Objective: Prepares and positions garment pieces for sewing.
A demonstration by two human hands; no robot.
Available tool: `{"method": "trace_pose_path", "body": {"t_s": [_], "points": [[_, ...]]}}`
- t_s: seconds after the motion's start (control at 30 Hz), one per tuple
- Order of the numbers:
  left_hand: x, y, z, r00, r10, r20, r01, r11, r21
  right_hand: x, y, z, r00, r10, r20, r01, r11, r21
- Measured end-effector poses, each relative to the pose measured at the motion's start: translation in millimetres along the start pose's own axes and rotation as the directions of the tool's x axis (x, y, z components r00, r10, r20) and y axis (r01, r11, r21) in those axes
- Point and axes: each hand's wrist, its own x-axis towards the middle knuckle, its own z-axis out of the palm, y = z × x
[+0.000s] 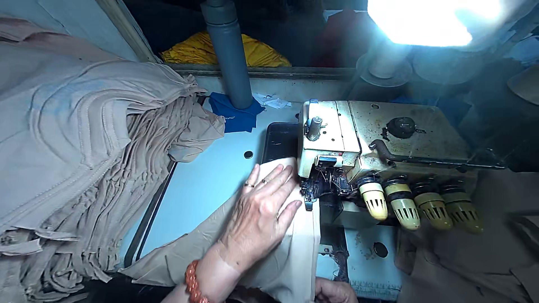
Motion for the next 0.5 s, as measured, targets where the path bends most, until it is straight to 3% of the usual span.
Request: {"method": "trace_pose_path", "body": {"t_s": [0.13, 0.3, 0.4, 0.5], "points": [[30, -22, -1, 0.997, 0.034, 0.065, -0.035, 0.999, 0.019, 28, -17, 4, 0.993, -0.041, -0.115, 0.037, 0.999, -0.037], [69, -35, -1, 0.994, 0.021, 0.104, -0.022, 1.0, 0.011, 65, -22, 0, 0.955, -0.191, -0.225, 0.183, 0.982, -0.056], [87, -42, 6, 0.995, 0.0, 0.098, -0.005, 0.999, 0.052, 66, -29, 0, 0.965, -0.123, -0.23, 0.13, 0.991, 0.015], [85, -44, 7, 0.999, 0.004, -0.041, 0.001, 0.993, 0.121, 43, -16, -5, 0.996, 0.055, -0.071, -0.046, 0.99, 0.13]]}}
